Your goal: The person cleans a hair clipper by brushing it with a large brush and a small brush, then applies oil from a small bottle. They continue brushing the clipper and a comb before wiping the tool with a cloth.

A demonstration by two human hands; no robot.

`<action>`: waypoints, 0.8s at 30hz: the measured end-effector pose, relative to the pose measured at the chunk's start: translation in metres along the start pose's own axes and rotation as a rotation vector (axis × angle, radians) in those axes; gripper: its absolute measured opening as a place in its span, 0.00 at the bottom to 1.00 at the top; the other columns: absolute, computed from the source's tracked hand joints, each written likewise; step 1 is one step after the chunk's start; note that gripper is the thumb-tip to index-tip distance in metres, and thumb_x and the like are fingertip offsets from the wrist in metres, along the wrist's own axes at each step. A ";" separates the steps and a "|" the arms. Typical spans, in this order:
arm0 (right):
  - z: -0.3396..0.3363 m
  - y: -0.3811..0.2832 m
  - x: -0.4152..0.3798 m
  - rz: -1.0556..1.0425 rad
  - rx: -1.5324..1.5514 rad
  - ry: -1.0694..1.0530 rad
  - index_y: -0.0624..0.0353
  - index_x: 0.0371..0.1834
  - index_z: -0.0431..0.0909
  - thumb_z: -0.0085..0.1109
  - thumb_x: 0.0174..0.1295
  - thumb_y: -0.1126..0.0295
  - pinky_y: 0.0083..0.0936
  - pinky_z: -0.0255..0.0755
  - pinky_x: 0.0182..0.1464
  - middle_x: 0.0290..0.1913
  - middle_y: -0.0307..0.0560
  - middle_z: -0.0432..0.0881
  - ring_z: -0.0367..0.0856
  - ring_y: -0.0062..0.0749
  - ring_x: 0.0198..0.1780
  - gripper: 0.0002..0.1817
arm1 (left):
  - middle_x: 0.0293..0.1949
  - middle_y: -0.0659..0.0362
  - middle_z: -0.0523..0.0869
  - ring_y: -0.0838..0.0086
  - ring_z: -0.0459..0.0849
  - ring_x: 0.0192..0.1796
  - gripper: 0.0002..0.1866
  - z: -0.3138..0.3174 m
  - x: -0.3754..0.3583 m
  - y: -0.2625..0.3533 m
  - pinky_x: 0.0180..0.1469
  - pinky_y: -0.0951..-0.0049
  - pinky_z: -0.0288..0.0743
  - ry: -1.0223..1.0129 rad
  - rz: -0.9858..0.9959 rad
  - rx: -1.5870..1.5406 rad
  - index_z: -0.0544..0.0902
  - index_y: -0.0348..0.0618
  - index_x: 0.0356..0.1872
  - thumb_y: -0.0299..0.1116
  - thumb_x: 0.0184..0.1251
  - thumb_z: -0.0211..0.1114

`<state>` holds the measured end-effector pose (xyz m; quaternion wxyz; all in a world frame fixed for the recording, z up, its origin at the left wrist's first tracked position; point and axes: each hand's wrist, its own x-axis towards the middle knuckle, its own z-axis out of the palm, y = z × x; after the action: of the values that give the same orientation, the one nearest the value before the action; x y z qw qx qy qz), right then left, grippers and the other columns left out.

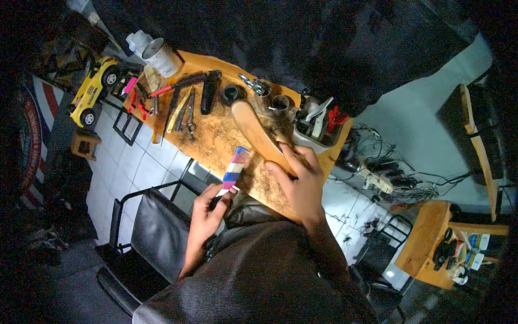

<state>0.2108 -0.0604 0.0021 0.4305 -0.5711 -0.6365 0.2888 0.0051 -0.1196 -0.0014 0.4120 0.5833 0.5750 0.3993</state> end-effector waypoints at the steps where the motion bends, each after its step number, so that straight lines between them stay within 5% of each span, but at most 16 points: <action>1: -0.004 0.000 0.001 -0.001 0.028 0.013 0.61 0.49 0.81 0.74 0.47 0.64 0.31 0.70 0.50 0.46 0.50 0.76 0.76 0.41 0.48 0.25 | 0.33 0.56 0.81 0.74 0.78 0.36 0.10 0.002 0.000 0.000 0.41 0.76 0.70 0.010 -0.025 -0.020 0.81 0.34 0.43 0.23 0.62 0.57; 6: -0.010 -0.007 -0.012 -0.071 0.175 -0.489 0.64 0.47 0.82 0.75 0.44 0.71 0.23 0.69 0.49 0.45 0.47 0.76 0.77 0.32 0.46 0.24 | 0.30 0.55 0.81 0.76 0.77 0.32 0.10 0.007 0.007 -0.007 0.37 0.77 0.70 0.103 -0.009 -0.004 0.81 0.35 0.45 0.25 0.65 0.59; 10: -0.003 0.003 -0.011 -0.022 -0.071 -0.160 0.60 0.48 0.82 0.77 0.42 0.68 0.27 0.70 0.45 0.41 0.46 0.75 0.76 0.35 0.43 0.26 | 0.28 0.56 0.79 0.78 0.74 0.29 0.10 0.002 0.008 -0.003 0.32 0.78 0.67 0.069 -0.044 0.041 0.81 0.35 0.46 0.26 0.66 0.58; 13: -0.004 0.000 -0.005 -0.210 -0.312 0.156 0.59 0.47 0.82 0.76 0.42 0.67 0.26 0.70 0.44 0.42 0.46 0.75 0.77 0.36 0.43 0.26 | 0.28 0.57 0.78 0.79 0.74 0.29 0.10 0.003 0.005 -0.006 0.32 0.78 0.67 0.029 -0.162 -0.150 0.81 0.35 0.46 0.26 0.66 0.58; 16: -0.011 -0.005 -0.013 -0.125 -0.062 -0.012 0.59 0.48 0.82 0.76 0.42 0.67 0.24 0.70 0.45 0.42 0.47 0.75 0.77 0.36 0.45 0.26 | 0.30 0.59 0.78 0.79 0.74 0.29 0.10 0.006 0.008 -0.011 0.33 0.79 0.67 0.066 -0.094 -0.069 0.81 0.34 0.46 0.26 0.67 0.56; 20: -0.009 -0.005 -0.020 -0.033 0.089 -0.508 0.59 0.49 0.82 0.77 0.42 0.66 0.24 0.68 0.50 0.45 0.48 0.75 0.75 0.35 0.49 0.27 | 0.35 0.54 0.83 0.75 0.81 0.38 0.11 0.009 0.006 -0.027 0.42 0.76 0.72 0.066 0.046 -0.110 0.80 0.35 0.46 0.25 0.64 0.59; 24: -0.004 0.005 -0.021 -0.041 -0.084 -0.180 0.56 0.49 0.81 0.75 0.45 0.63 0.30 0.72 0.49 0.44 0.49 0.75 0.77 0.41 0.47 0.26 | 0.36 0.53 0.84 0.70 0.83 0.41 0.09 0.004 0.014 0.000 0.46 0.74 0.72 0.022 0.060 -0.053 0.80 0.34 0.45 0.25 0.65 0.59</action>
<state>0.2157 -0.0804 -0.0050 0.3532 -0.5472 -0.6957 0.3030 0.0089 -0.1061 -0.0026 0.4089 0.5849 0.5510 0.4327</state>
